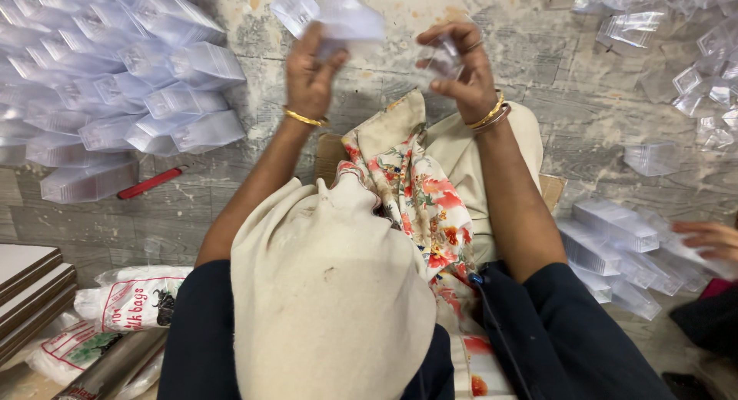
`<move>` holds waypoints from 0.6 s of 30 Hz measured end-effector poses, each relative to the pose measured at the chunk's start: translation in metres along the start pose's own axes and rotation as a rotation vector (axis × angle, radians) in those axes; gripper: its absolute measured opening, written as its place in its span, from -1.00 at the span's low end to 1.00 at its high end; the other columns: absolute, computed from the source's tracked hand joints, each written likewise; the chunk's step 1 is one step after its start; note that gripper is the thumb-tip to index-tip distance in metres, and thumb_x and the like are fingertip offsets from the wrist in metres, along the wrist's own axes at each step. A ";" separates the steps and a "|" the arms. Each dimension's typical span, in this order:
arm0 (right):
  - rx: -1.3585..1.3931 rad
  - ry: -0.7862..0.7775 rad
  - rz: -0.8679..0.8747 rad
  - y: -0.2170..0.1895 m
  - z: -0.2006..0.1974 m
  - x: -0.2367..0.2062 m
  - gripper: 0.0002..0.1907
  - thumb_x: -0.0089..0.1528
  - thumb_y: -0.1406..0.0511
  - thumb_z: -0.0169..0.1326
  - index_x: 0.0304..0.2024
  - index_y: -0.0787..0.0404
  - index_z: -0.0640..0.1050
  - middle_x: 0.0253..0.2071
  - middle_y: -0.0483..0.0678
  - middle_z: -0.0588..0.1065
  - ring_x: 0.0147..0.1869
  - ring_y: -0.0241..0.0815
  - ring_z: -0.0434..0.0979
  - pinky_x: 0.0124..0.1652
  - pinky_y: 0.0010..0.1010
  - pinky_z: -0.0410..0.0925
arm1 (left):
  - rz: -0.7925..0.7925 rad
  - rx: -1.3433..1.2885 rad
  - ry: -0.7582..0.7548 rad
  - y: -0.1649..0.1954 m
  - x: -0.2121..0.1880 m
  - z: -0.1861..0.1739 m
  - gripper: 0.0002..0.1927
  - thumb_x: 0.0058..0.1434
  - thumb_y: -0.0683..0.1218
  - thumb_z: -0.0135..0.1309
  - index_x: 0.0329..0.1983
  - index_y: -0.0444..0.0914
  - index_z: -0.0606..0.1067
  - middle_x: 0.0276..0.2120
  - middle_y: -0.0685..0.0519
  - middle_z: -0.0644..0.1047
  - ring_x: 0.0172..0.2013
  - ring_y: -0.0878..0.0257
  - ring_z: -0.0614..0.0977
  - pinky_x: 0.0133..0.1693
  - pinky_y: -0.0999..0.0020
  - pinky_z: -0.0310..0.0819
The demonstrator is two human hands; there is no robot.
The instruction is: The person sits on the floor folding clear plastic sheets into small boxes, pressing the edges and creases to shape each box and placing finished boxes onto piles on the floor around them.
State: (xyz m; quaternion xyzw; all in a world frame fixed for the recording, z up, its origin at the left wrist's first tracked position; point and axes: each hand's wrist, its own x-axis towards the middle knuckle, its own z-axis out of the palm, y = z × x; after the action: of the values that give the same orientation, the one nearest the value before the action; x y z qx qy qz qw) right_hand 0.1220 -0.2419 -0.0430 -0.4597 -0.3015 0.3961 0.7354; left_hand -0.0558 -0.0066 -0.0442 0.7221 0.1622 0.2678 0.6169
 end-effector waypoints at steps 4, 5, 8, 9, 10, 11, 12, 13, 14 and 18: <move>0.063 0.184 -0.040 -0.002 -0.010 0.007 -0.34 0.15 0.45 0.13 0.31 0.11 0.31 0.16 -0.01 0.43 0.36 -0.06 0.46 0.28 -0.16 0.45 | 0.334 0.819 0.062 0.008 0.019 -0.053 -0.72 0.32 -0.27 0.12 0.09 -0.38 0.46 0.02 -0.16 0.52 0.07 -0.11 0.51 0.20 0.05 0.33; 0.082 0.219 -0.035 -0.002 -0.011 0.008 -0.32 0.15 0.44 0.12 0.33 0.12 0.31 0.14 0.00 0.44 0.34 -0.05 0.47 0.28 -0.15 0.47 | 0.347 0.889 0.038 0.007 0.022 -0.058 -0.71 0.30 -0.28 0.11 0.08 -0.35 0.46 0.02 -0.13 0.51 0.09 -0.08 0.50 0.24 0.02 0.25; 0.051 0.193 -0.016 -0.001 -0.012 0.011 -0.34 0.15 0.44 0.14 0.32 0.14 0.33 0.19 -0.02 0.45 0.32 -0.06 0.48 0.26 -0.17 0.47 | 0.327 1.064 -0.078 0.002 0.035 -0.062 -0.70 0.22 -0.28 0.10 0.03 -0.28 0.46 -0.02 -0.07 0.47 0.11 -0.02 0.47 0.28 -0.11 0.04; 0.039 0.190 -0.010 -0.001 -0.011 0.011 -0.35 0.16 0.44 0.14 0.31 0.14 0.33 0.18 -0.03 0.45 0.32 -0.06 0.48 0.25 -0.18 0.48 | 0.281 1.099 -0.144 -0.002 0.040 -0.059 -0.71 0.18 -0.27 0.12 -0.01 -0.26 0.47 -0.06 -0.07 0.47 0.09 -0.03 0.47 0.23 -0.17 0.01; 0.027 0.187 -0.004 -0.001 -0.011 0.011 -0.35 0.16 0.44 0.14 0.31 0.15 0.34 0.18 -0.03 0.45 0.32 -0.06 0.49 0.25 -0.19 0.48 | 0.236 1.130 -0.209 -0.004 0.042 -0.056 -0.71 0.15 -0.26 0.13 -0.05 -0.25 0.48 -0.10 -0.07 0.46 0.07 -0.04 0.46 0.19 -0.23 -0.03; 0.013 0.184 0.003 -0.001 -0.011 0.011 -0.36 0.16 0.44 0.14 0.30 0.15 0.34 0.18 -0.04 0.45 0.31 -0.06 0.49 0.24 -0.20 0.48 | 0.279 1.122 -0.198 -0.005 0.044 -0.053 -0.71 0.16 -0.26 0.13 -0.03 -0.25 0.48 -0.08 -0.06 0.45 0.08 -0.03 0.46 0.21 -0.21 -0.02; -0.001 0.190 0.001 -0.001 -0.012 0.012 -0.36 0.16 0.44 0.14 0.30 0.15 0.34 0.18 -0.04 0.46 0.33 -0.06 0.49 0.25 -0.18 0.49 | 0.325 1.113 -0.187 -0.005 0.046 -0.050 -0.70 0.17 -0.27 0.12 -0.01 -0.25 0.48 -0.07 -0.05 0.44 0.10 -0.02 0.45 0.24 -0.19 -0.01; -0.015 0.196 -0.003 -0.001 -0.013 0.012 -0.36 0.16 0.45 0.14 0.31 0.15 0.34 0.18 -0.04 0.46 0.34 -0.05 0.49 0.25 -0.17 0.49 | 0.372 1.104 -0.177 -0.004 0.048 -0.048 -0.69 0.18 -0.28 0.12 0.00 -0.24 0.48 -0.05 -0.04 0.43 0.12 -0.01 0.44 0.27 -0.17 -0.01; -0.029 0.205 -0.005 -0.002 -0.014 0.012 -0.36 0.17 0.45 0.14 0.31 0.14 0.34 0.18 -0.04 0.46 0.35 -0.05 0.49 0.26 -0.16 0.50 | 0.359 1.100 -0.182 -0.003 0.048 -0.048 -0.68 0.19 -0.27 0.13 0.03 -0.24 0.48 -0.05 -0.04 0.43 0.12 0.00 0.44 0.27 -0.17 -0.01; 0.057 0.260 -0.042 -0.001 -0.020 0.013 -0.37 0.21 0.46 0.12 0.34 0.15 0.34 0.21 -0.01 0.46 0.33 -0.05 0.49 0.25 -0.19 0.50 | 0.400 1.045 -0.100 0.008 0.046 -0.048 -0.64 0.17 -0.20 0.19 0.05 -0.27 0.47 -0.02 -0.08 0.44 0.11 -0.02 0.44 0.22 -0.24 -0.05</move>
State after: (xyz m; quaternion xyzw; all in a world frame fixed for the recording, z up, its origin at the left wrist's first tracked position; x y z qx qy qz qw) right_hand 0.1452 -0.2396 -0.0493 -0.4795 -0.2019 0.3262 0.7892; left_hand -0.0484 0.0565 -0.0229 0.9603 0.1036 0.2289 0.1214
